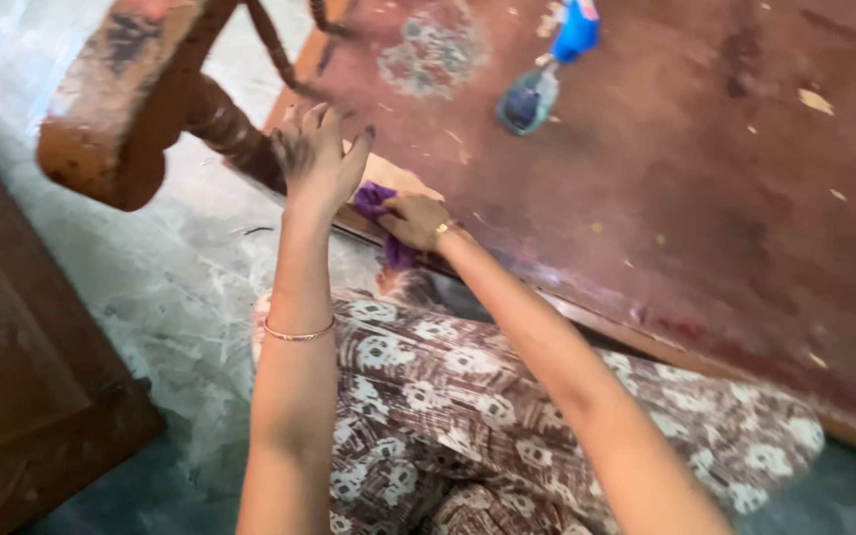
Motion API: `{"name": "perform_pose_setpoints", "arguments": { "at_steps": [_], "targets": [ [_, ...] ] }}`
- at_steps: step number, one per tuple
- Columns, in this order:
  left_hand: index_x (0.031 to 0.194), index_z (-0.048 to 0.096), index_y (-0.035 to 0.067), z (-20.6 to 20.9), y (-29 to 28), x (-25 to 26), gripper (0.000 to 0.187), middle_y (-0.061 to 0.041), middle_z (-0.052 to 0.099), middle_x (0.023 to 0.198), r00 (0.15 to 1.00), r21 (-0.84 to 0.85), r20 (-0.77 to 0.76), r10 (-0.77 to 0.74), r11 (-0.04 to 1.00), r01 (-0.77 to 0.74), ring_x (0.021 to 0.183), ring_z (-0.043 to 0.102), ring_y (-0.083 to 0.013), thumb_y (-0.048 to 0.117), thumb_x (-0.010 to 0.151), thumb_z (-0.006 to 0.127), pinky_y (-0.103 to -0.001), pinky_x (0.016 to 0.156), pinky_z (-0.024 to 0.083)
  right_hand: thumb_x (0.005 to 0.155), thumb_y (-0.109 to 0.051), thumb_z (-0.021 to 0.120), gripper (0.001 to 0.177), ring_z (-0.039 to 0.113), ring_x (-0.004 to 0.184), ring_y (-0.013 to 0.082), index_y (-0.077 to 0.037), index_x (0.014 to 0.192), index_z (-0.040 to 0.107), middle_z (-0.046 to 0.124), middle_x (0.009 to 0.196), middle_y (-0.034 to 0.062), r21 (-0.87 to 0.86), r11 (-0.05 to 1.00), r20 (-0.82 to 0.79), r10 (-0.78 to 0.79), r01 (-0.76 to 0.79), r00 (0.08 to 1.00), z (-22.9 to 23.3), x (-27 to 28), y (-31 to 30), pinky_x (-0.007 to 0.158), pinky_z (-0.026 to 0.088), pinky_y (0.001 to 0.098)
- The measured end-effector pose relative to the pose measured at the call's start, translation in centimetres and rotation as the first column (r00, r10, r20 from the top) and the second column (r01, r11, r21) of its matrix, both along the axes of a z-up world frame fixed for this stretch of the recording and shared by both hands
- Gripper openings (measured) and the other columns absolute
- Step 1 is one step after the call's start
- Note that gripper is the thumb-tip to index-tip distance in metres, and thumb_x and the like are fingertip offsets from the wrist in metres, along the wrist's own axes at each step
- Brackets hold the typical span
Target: The person sprays liquid from a blue bottle onto a wooden surface and wipes it repeatedly with a purple cloth.
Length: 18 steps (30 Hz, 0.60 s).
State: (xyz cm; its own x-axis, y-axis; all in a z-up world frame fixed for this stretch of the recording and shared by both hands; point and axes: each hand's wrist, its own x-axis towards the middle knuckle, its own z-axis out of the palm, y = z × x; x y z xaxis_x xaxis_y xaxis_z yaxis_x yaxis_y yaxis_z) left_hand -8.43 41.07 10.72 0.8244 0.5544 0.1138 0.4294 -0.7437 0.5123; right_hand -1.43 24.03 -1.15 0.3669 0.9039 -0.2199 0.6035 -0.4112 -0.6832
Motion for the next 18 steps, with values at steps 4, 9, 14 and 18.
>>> {"name": "perform_pose_setpoints", "arguments": {
  "at_steps": [4, 9, 14, 18],
  "targets": [
    [0.124, 0.070, 0.016, 1.3, 2.3, -0.3, 0.044, -0.012, 0.072, 0.121, 0.993, -0.068, -0.034, 0.110, 0.991, -0.112, 0.123, 0.057, -0.0361, 0.045, 0.092, 0.064, -0.051, 0.108, 0.035, 0.093, -0.036, 0.061, 0.039, 0.060, 0.117, 0.0366, -0.013, 0.124, 0.070, 0.065, 0.120, 0.0223, 0.185, 0.980, -0.143, 0.103, -0.075, 0.984, -3.1, -1.1, 10.0, 0.104, 0.046, 0.0478],
    [0.123, 0.070, 0.012, 0.4, 3.1, -0.3, 0.045, -0.019, 0.074, 0.104, 0.989, -0.026, -0.031, 0.142, 0.989, -0.143, 0.101, 0.069, -0.0390, 0.046, 0.093, 0.067, -0.049, 0.094, 0.049, 0.098, -0.032, 0.062, 0.041, 0.057, 0.128, 0.0389, -0.005, 0.129, 0.063, 0.063, 0.135, 0.0240, 0.491, 0.825, 0.121, 0.253, -0.280, 0.960, -5.1, -1.3, 15.6, 0.112, 0.042, 0.0480],
    [0.121, 0.069, 0.011, 0.9, 3.4, -0.2, 0.046, -0.019, 0.073, 0.111, 0.975, -0.094, 0.026, 0.220, 0.972, -0.217, 0.106, 0.067, -0.0391, 0.047, 0.092, 0.067, -0.050, 0.092, 0.049, 0.090, -0.039, 0.059, 0.037, 0.071, 0.101, 0.0348, -0.013, 0.111, 0.074, 0.074, 0.106, 0.0172, -0.165, 0.959, -0.112, 0.215, -0.231, 0.970, 1.3, 2.6, 5.6, 0.092, 0.054, 0.0468],
    [0.125, 0.067, 0.014, 1.9, 3.6, -0.2, 0.050, -0.013, 0.074, 0.116, 0.958, -0.200, -0.073, 0.278, 0.937, -0.287, 0.109, 0.070, -0.0331, 0.050, 0.091, 0.063, -0.047, 0.093, 0.053, 0.085, -0.038, 0.057, 0.034, 0.069, 0.100, 0.0358, -0.019, 0.105, 0.078, 0.075, 0.106, 0.0147, -0.252, 0.959, 0.050, 0.147, -0.130, 0.988, 3.7, 2.2, 2.7, 0.090, 0.053, 0.0487]
  ]
}}
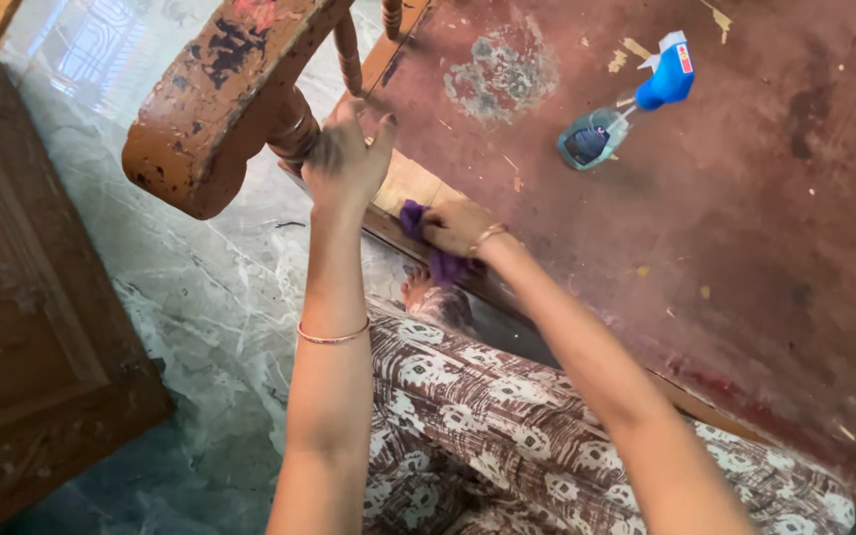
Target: The person sprays liquid from a blue bottle onto a wooden surface and wipes it repeatedly with a purple cloth.
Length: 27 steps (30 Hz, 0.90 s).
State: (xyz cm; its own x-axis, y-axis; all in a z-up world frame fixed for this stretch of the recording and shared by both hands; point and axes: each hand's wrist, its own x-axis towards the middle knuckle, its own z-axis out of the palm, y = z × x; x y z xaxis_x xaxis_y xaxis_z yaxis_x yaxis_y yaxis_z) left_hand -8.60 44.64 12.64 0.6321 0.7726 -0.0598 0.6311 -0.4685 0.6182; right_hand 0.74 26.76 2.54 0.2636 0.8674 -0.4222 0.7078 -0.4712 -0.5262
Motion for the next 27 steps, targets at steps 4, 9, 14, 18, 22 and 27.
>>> {"name": "perform_pose_setpoints", "arguments": {
  "at_steps": [4, 9, 14, 18, 22, 27],
  "targets": [
    [0.131, 0.062, 0.014, -0.2, 0.3, 0.1, 0.056, -0.015, 0.073, 0.116, 0.999, 0.043, 0.000, 0.036, 0.998, -0.036, 0.109, 0.069, -0.0343, 0.053, 0.091, 0.064, -0.048, 0.091, 0.052, 0.090, -0.033, 0.058, 0.038, 0.067, 0.106, 0.0401, -0.008, 0.116, 0.069, 0.072, 0.112, 0.0217, 0.370, 0.926, -0.166, -0.017, 0.079, 0.986, -4.8, -2.4, 7.5, 0.092, 0.053, 0.0491],
    [0.135, 0.059, 0.013, -0.8, 0.5, 0.2, 0.063, -0.017, 0.070, 0.121, 0.987, 0.022, -0.130, 0.095, 0.995, -0.093, 0.115, 0.066, -0.0344, 0.058, 0.091, 0.064, -0.049, 0.095, 0.051, 0.096, -0.026, 0.056, 0.039, 0.064, 0.117, 0.0423, -0.002, 0.126, 0.062, 0.068, 0.124, 0.0263, 0.732, 0.605, 0.306, 0.117, -0.312, 0.945, -7.3, -3.4, 12.3, 0.102, 0.049, 0.0499],
    [0.133, 0.059, 0.012, -0.8, 0.0, 0.6, 0.064, -0.016, 0.068, 0.126, 0.994, 0.006, -0.059, 0.088, 0.996, -0.088, 0.118, 0.064, -0.0352, 0.057, 0.087, 0.066, -0.053, 0.093, 0.049, 0.094, -0.032, 0.057, 0.032, 0.069, 0.107, 0.0350, -0.012, 0.117, 0.069, 0.072, 0.113, 0.0192, 0.029, 0.996, -0.173, 0.085, -0.081, 0.981, -0.9, 0.7, 1.9, 0.095, 0.052, 0.0474],
    [0.130, 0.061, 0.010, -0.2, -0.6, 1.2, 0.063, -0.018, 0.067, 0.127, 1.000, 0.079, 0.000, 0.014, 0.997, -0.014, 0.121, 0.062, -0.0377, 0.056, 0.089, 0.069, -0.053, 0.095, 0.050, 0.090, -0.035, 0.059, 0.032, 0.070, 0.104, 0.0351, -0.018, 0.113, 0.072, 0.073, 0.111, 0.0156, -0.236, 0.969, -0.107, 0.046, -0.071, 0.993, 3.8, 1.8, -5.1, 0.093, 0.053, 0.0476],
    [0.129, 0.060, 0.008, 0.4, -2.4, 2.2, 0.063, -0.023, 0.065, 0.122, 0.987, 0.010, -0.150, -0.056, 0.998, 0.058, 0.113, 0.062, -0.0420, 0.056, 0.089, 0.068, -0.056, 0.091, 0.048, 0.087, -0.030, 0.056, 0.031, 0.065, 0.107, 0.0376, -0.018, 0.111, 0.071, 0.069, 0.118, 0.0134, -0.085, 0.996, -0.046, -0.041, 0.037, 0.998, 3.0, 0.0, -6.0, 0.087, 0.051, 0.0515],
    [0.124, 0.065, 0.006, -0.4, -6.0, 3.9, 0.062, -0.024, 0.068, 0.115, 0.980, 0.147, -0.106, -0.171, 0.972, 0.186, 0.104, 0.066, -0.0447, 0.056, 0.089, 0.071, -0.057, 0.084, 0.051, 0.089, -0.024, 0.058, 0.029, 0.064, 0.109, 0.0404, -0.011, 0.112, 0.071, 0.071, 0.110, 0.0178, 0.300, 0.954, -0.067, 0.014, 0.007, 0.998, -0.4, -0.8, -6.1, 0.096, 0.050, 0.0492]
  ]
}}
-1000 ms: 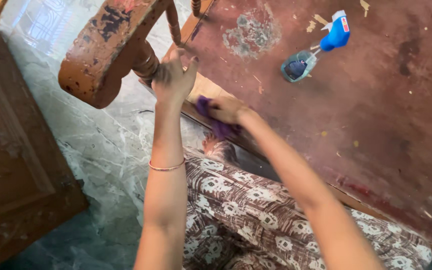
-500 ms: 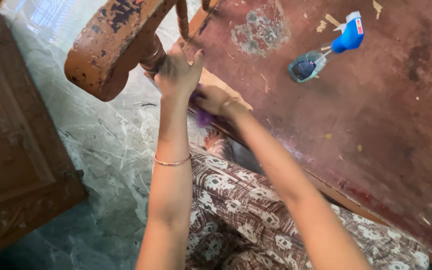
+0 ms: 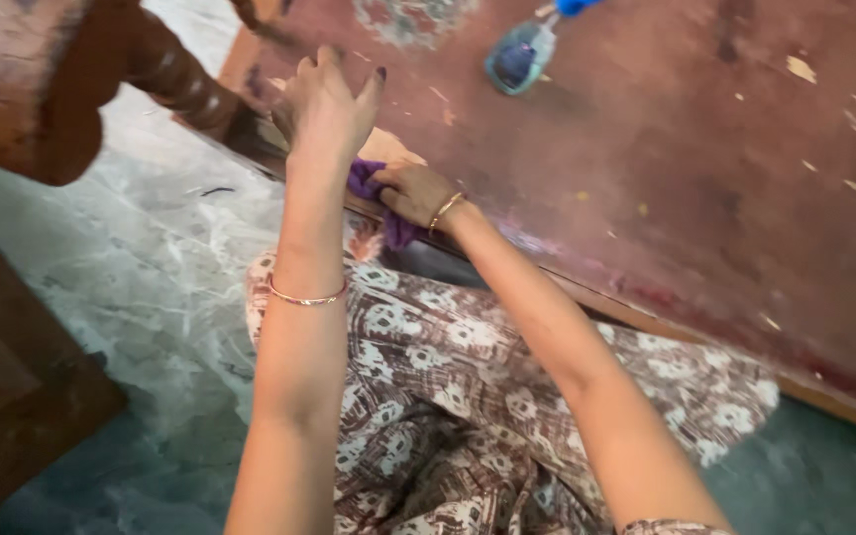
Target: The person sprays liquid from a blue bottle onto a wooden surface and wipes it repeatedly with a purple cloth.
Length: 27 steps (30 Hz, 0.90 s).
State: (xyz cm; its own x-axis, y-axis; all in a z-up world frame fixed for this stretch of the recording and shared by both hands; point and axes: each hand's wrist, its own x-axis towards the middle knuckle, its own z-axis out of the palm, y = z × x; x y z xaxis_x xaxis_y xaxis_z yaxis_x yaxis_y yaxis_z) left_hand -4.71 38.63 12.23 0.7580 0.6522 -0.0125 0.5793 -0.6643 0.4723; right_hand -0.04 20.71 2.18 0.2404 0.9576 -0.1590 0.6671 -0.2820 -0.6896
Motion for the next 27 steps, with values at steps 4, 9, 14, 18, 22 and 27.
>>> {"name": "perform_pose_setpoints", "arguments": {
  "at_steps": [4, 9, 14, 18, 22, 27],
  "targets": [
    [0.120, 0.066, 0.007, -0.5, -3.3, 1.0, 0.057, -0.022, 0.069, 0.107, 0.995, 0.028, 0.039, -0.089, 0.996, 0.088, 0.094, 0.069, -0.0428, 0.055, 0.089, 0.073, -0.057, 0.077, 0.052, 0.092, -0.029, 0.058, 0.032, 0.067, 0.105, 0.0396, -0.009, 0.113, 0.070, 0.071, 0.112, 0.0183, -0.222, 0.975, -0.090, -0.051, 0.030, 0.995, -0.7, 1.5, -5.8, 0.094, 0.053, 0.0494],
    [0.109, 0.068, 0.010, -1.1, -7.0, 2.8, 0.052, -0.019, 0.071, 0.100, 0.978, 0.054, 0.049, -0.205, 0.978, 0.202, 0.090, 0.069, -0.0411, 0.056, 0.087, 0.074, -0.057, 0.075, 0.052, 0.086, -0.035, 0.061, 0.032, 0.073, 0.094, 0.0360, -0.016, 0.105, 0.079, 0.076, 0.103, 0.0160, -0.626, 0.772, 0.005, -0.139, 0.111, 0.990, 1.2, 5.0, -21.8, 0.085, 0.056, 0.0482],
    [0.108, 0.067, 0.008, -2.3, -11.4, 4.8, 0.053, -0.019, 0.072, 0.098, 0.948, 0.074, 0.038, -0.316, 0.947, 0.313, 0.092, 0.070, -0.0403, 0.056, 0.086, 0.074, -0.056, 0.075, 0.053, 0.082, -0.034, 0.064, 0.033, 0.072, 0.097, 0.0338, -0.025, 0.110, 0.080, 0.077, 0.107, 0.0117, -0.662, 0.663, 0.248, -0.247, 0.350, 0.937, 5.0, 3.1, -28.6, 0.088, 0.057, 0.0471],
    [0.108, 0.067, 0.007, -3.4, -16.2, 6.0, 0.057, -0.019, 0.072, 0.097, 0.895, 0.053, 0.009, -0.445, 0.894, 0.444, 0.089, 0.070, -0.0418, 0.058, 0.085, 0.075, -0.056, 0.077, 0.054, 0.090, -0.032, 0.058, 0.032, 0.065, 0.103, 0.0316, -0.024, 0.116, 0.074, 0.069, 0.109, 0.0123, -0.465, 0.810, 0.128, -0.338, 0.357, 0.933, 2.9, -0.1, -22.9, 0.090, 0.052, 0.0473],
    [0.105, 0.071, 0.010, -4.5, -21.2, 6.3, 0.053, -0.019, 0.073, 0.100, 0.838, -0.057, -0.077, -0.540, 0.841, 0.537, 0.092, 0.071, -0.0403, 0.058, 0.081, 0.075, -0.056, 0.077, 0.055, 0.088, -0.022, 0.055, 0.033, 0.066, 0.105, 0.0352, -0.016, 0.115, 0.074, 0.070, 0.108, 0.0156, -0.124, 0.939, 0.042, -0.318, 0.320, 0.947, -0.4, -0.9, -20.7, 0.094, 0.053, 0.0472],
    [0.109, 0.074, 0.013, -5.4, -25.3, 6.3, 0.050, -0.019, 0.074, 0.101, 0.774, -0.037, -0.100, -0.626, 0.779, 0.626, 0.094, 0.072, -0.0397, 0.057, 0.084, 0.072, -0.054, 0.078, 0.055, 0.087, -0.027, 0.059, 0.035, 0.066, 0.103, 0.0358, -0.021, 0.118, 0.074, 0.070, 0.111, 0.0150, -0.426, 0.822, 0.037, -0.402, 0.378, 0.915, -0.8, 0.8, -28.8, 0.094, 0.049, 0.0471]
  ]
}}
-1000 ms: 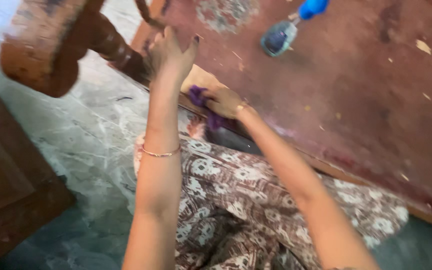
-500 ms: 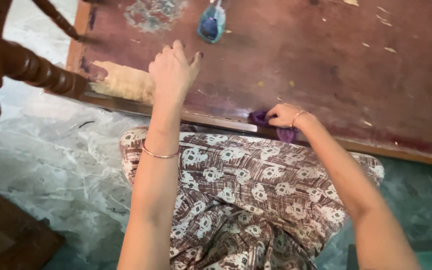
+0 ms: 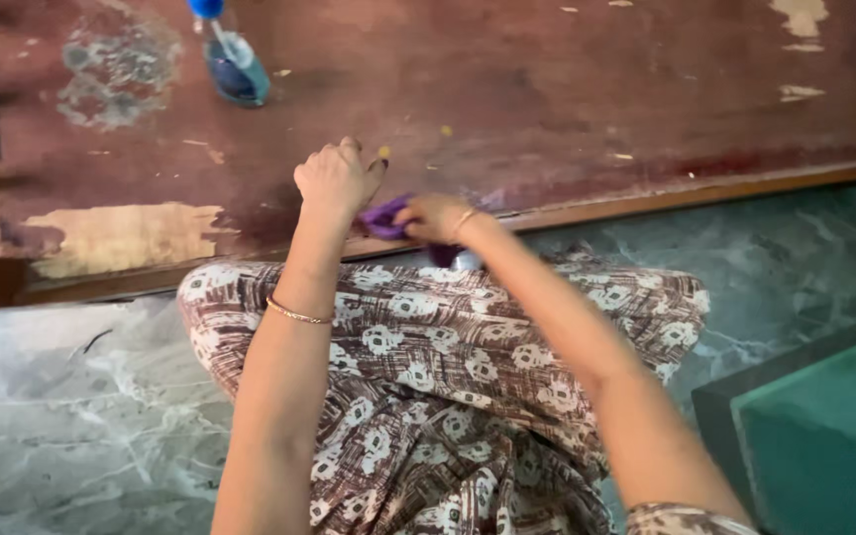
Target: The person sprays liquid from a blue bottle onto a wooden surface and wipes it repeatedly with a purple cloth.
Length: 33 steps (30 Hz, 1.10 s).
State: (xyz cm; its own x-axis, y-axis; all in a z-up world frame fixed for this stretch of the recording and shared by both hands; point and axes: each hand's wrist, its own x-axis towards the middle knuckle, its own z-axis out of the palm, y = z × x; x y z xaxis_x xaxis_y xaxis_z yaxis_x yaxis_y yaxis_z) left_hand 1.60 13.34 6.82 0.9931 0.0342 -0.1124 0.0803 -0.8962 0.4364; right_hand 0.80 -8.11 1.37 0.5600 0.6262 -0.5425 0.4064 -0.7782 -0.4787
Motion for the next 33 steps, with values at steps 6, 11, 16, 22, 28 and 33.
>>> {"name": "perform_pose_setpoints", "arguments": {
  "at_steps": [6, 11, 16, 22, 28, 33],
  "targets": [
    [0.123, 0.069, 0.015, -1.7, -3.3, 0.6, 0.059, -0.016, 0.072, 0.115, 0.972, 0.084, -0.192, -0.132, 0.985, 0.151, 0.111, 0.067, -0.0375, 0.059, 0.085, 0.072, -0.053, 0.092, 0.051, 0.083, -0.032, 0.061, 0.034, 0.070, 0.105, 0.0356, -0.029, 0.111, 0.079, 0.075, 0.115, 0.0093, -0.416, 0.863, 0.122, -0.259, 0.287, 0.958, 2.3, 2.9, -19.3, 0.094, 0.055, 0.0499],
    [0.145, 0.050, 0.011, -4.0, -6.9, 0.9, 0.084, -0.017, 0.050, 0.146, 0.935, 0.191, -0.305, -0.181, 0.950, 0.246, 0.136, 0.044, -0.0447, 0.060, 0.081, 0.074, -0.064, 0.100, 0.041, 0.079, -0.032, 0.062, 0.033, 0.068, 0.107, 0.0372, -0.028, 0.107, 0.079, 0.074, 0.113, 0.0112, -0.343, 0.833, 0.290, -0.345, 0.434, 0.893, 3.1, 1.4, -22.4, 0.092, 0.054, 0.0512],
    [0.154, 0.042, 0.015, -6.0, -9.0, -0.8, 0.099, -0.025, 0.027, 0.162, 0.962, 0.257, -0.073, -0.264, 0.927, 0.274, 0.147, 0.023, -0.0502, 0.071, 0.077, 0.071, -0.077, 0.102, 0.029, 0.075, -0.025, 0.062, 0.026, 0.069, 0.093, 0.0391, -0.019, 0.093, 0.080, 0.074, 0.096, 0.0155, 0.049, 0.980, 0.343, -0.197, 0.192, 0.918, 2.5, -0.2, -14.2, 0.083, 0.055, 0.0522],
    [0.157, 0.036, 0.013, -6.6, -7.5, -3.7, 0.112, -0.029, 0.018, 0.165, 0.923, 0.153, 0.024, -0.384, 0.914, 0.376, 0.152, 0.012, -0.0530, 0.077, 0.070, 0.069, -0.075, 0.115, 0.014, 0.075, -0.031, 0.066, 0.027, 0.071, 0.087, 0.0365, -0.019, 0.094, 0.080, 0.076, 0.095, 0.0137, 0.010, 0.996, 0.063, -0.093, 0.092, 0.994, 0.1, 3.2, -21.9, 0.078, 0.056, 0.0500],
    [0.158, 0.031, 0.014, -5.6, -7.8, -0.6, 0.113, -0.029, 0.014, 0.166, 0.925, 0.048, -0.086, -0.370, 0.926, 0.374, 0.151, 0.008, -0.0539, 0.069, 0.068, 0.072, -0.075, 0.115, 0.011, 0.073, -0.023, 0.068, 0.034, 0.077, 0.091, 0.0294, -0.003, 0.096, 0.082, 0.078, 0.101, 0.0213, -0.692, 0.722, -0.120, -0.087, -0.021, 0.989, -4.6, 10.1, -38.7, 0.080, 0.061, 0.0450],
    [0.161, 0.031, 0.013, -6.1, -11.8, 3.1, 0.101, -0.030, 0.013, 0.168, 0.948, 0.032, -0.010, -0.318, 0.947, 0.318, 0.153, 0.007, -0.0545, 0.061, 0.082, 0.071, -0.076, 0.116, 0.009, 0.071, -0.042, 0.080, 0.049, 0.075, 0.099, 0.0311, -0.004, 0.102, 0.079, 0.077, 0.106, 0.0163, -0.746, 0.657, -0.236, -0.116, -0.103, 0.965, -0.8, 10.6, -36.1, 0.089, 0.059, 0.0447]
  ]
}}
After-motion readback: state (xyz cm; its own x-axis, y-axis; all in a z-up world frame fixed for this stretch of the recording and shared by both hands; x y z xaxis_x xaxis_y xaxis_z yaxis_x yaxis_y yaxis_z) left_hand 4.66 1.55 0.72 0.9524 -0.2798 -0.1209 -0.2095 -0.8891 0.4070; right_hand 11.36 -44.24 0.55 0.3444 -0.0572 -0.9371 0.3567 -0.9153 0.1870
